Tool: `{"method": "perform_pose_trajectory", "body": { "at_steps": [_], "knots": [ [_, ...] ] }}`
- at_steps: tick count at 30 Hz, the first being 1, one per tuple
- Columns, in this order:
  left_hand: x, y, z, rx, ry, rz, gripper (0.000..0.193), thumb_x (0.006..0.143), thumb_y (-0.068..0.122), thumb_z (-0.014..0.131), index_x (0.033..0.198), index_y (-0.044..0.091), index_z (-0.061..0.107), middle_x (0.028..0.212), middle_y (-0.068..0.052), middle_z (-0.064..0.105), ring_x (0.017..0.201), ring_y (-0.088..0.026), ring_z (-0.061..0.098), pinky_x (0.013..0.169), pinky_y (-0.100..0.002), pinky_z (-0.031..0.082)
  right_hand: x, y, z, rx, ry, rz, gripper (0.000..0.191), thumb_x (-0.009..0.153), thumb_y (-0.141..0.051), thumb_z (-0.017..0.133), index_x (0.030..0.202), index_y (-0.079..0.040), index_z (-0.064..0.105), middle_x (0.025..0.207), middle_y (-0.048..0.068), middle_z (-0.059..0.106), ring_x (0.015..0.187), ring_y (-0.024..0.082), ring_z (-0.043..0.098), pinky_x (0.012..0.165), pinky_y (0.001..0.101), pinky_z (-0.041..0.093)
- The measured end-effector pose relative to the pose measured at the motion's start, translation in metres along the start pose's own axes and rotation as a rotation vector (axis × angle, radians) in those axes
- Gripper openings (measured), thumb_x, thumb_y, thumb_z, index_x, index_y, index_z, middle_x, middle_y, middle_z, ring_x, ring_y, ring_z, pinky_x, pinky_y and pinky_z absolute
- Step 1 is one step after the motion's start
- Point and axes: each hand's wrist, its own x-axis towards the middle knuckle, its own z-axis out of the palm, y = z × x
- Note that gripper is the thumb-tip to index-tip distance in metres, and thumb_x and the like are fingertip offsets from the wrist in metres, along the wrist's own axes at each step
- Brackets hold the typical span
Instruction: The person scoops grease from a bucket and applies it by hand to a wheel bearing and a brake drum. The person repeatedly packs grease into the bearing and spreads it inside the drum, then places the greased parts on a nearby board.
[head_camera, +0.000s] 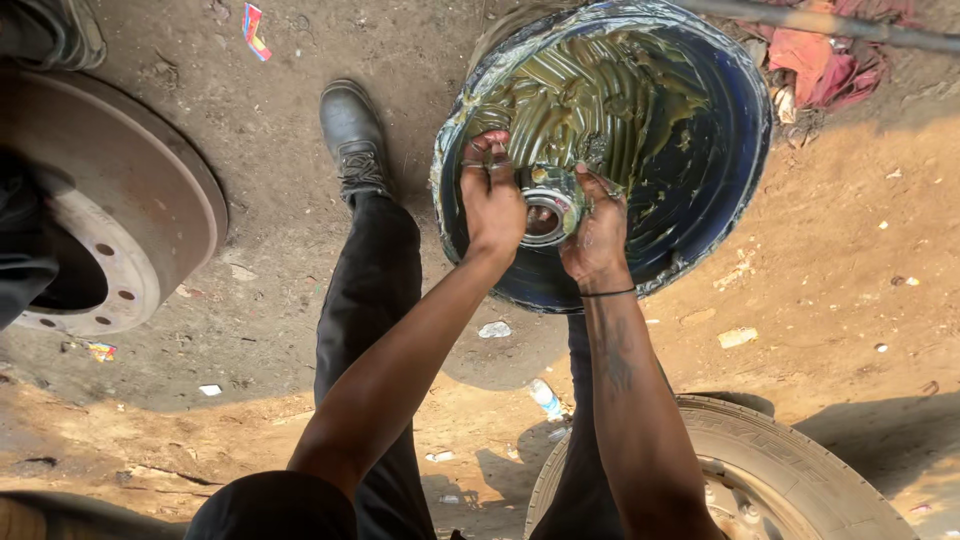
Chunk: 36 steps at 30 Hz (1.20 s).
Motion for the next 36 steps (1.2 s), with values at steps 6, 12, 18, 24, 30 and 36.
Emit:
{"method": "perform_pose_trajectory", "body": {
  "at_steps": [6, 12, 18, 24, 30, 36],
  "knots": [
    [-0.005, -0.012, 0.004, 0.036, 0.038, 0.086, 0.022, 0.106, 0.010, 0.042, 0.114, 0.002, 0.060, 0.110, -0.014, 0.066, 0.107, -0.024, 0.062, 0.100, -0.037, 0.047, -0.001, 0.013, -0.009, 0.016, 0.084, 0.003, 0.017, 0.101, -0.013, 0.054, 0.108, -0.001, 0.065, 0.096, 0.012, 0.072, 0.082, 0.026, 0.074, 0.072, 0.0418, 0.064],
    [-0.010, -0.012, 0.006, 0.065, 0.078, 0.110, 0.022, 0.106, 0.011, 0.041, 0.110, 0.002, 0.061, 0.103, -0.013, 0.066, 0.097, -0.024, 0.061, 0.095, -0.037, 0.048, 0.017, 0.030, -0.018, 0.050, 0.013, 0.001, 0.031, 0.102, -0.022, 0.045, 0.114, -0.002, 0.065, 0.097, 0.013, 0.075, 0.082, 0.025, 0.075, 0.072, 0.0391, 0.064],
    [-0.006, -0.008, 0.006, -0.004, -0.031, 0.120, 0.021, 0.110, 0.017, 0.043, 0.114, 0.004, 0.058, 0.104, -0.009, 0.061, 0.099, -0.018, 0.055, 0.095, -0.033, 0.046, 0.006, -0.003, -0.005, -0.027, -0.162, 0.110, 0.055, 0.107, -0.048, 0.043, 0.129, -0.002, 0.063, 0.108, 0.011, 0.074, 0.093, 0.023, 0.073, 0.082, 0.0384, 0.062],
    [-0.006, -0.012, 0.005, -0.175, -0.155, 0.146, 0.017, 0.112, 0.015, 0.045, 0.119, 0.006, 0.057, 0.110, -0.005, 0.060, 0.102, -0.013, 0.052, 0.095, -0.030, 0.045, 0.012, -0.031, -0.002, -0.105, -0.196, -0.178, 0.073, 0.102, -0.064, 0.039, 0.111, 0.002, 0.070, 0.113, 0.013, 0.076, 0.104, 0.021, 0.074, 0.095, 0.0325, 0.063],
    [0.000, -0.007, 0.002, -0.255, -0.181, 0.016, 0.017, 0.112, 0.017, 0.048, 0.117, 0.007, 0.060, 0.110, -0.003, 0.060, 0.098, -0.011, 0.050, 0.089, -0.028, 0.045, 0.037, -0.026, -0.010, -0.153, 0.007, -0.418, 0.039, 0.108, -0.040, 0.061, 0.092, -0.005, 0.068, 0.090, 0.016, 0.071, 0.073, 0.022, 0.067, 0.061, 0.0311, 0.049],
    [0.005, -0.012, 0.004, -0.495, -0.106, -0.404, 0.018, 0.106, 0.016, 0.048, 0.116, 0.015, 0.063, 0.103, -0.007, 0.064, 0.090, -0.018, 0.058, 0.075, -0.035, 0.046, 0.022, -0.022, -0.031, -0.176, 0.023, -0.370, 0.009, 0.093, -0.014, 0.072, 0.099, -0.013, 0.065, 0.084, -0.001, 0.062, 0.071, 0.011, 0.061, 0.058, 0.0299, 0.052]
  ]
}}
